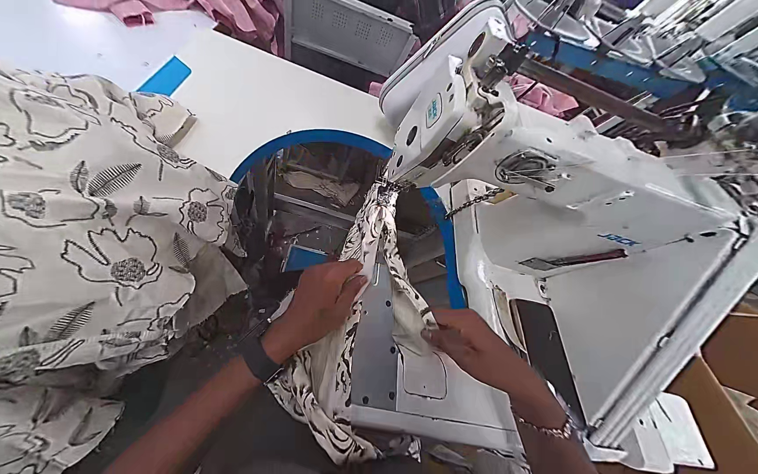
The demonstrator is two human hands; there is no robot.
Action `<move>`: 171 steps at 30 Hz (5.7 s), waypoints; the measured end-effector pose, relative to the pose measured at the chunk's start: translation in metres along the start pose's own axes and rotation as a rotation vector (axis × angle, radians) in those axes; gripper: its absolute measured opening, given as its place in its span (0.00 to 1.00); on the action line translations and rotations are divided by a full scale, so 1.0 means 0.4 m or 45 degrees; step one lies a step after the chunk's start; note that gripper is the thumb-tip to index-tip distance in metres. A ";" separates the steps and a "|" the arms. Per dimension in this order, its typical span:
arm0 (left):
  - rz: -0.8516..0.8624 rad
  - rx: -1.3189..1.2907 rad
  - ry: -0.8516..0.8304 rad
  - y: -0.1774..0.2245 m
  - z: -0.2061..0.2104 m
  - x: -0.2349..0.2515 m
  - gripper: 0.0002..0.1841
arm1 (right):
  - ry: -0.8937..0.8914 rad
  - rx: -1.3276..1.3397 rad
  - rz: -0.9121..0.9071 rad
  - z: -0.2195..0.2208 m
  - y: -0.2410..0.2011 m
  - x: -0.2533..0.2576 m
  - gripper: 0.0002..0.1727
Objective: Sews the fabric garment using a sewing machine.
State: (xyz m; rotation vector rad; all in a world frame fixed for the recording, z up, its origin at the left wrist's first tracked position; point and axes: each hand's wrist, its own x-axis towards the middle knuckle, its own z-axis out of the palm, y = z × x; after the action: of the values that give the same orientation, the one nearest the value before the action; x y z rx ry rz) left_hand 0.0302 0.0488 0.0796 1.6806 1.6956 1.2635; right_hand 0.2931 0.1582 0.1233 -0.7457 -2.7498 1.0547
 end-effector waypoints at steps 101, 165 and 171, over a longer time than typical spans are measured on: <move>-0.184 -0.195 0.164 0.053 0.039 0.035 0.13 | 0.645 -0.550 0.315 0.077 -0.231 0.126 0.12; -0.030 0.238 0.071 -0.040 -0.055 -0.050 0.16 | -0.178 -0.502 0.577 -0.081 -0.080 0.079 0.13; 0.006 0.140 0.151 -0.007 0.013 -0.072 0.15 | 0.227 -0.920 0.171 -0.015 -0.263 -0.057 0.08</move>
State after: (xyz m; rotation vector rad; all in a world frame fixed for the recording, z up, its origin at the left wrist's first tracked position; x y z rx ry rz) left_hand 0.0378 0.0235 0.0664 1.7021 1.8624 1.3176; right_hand 0.2716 0.0837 0.1984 -1.0426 -2.9261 -0.0452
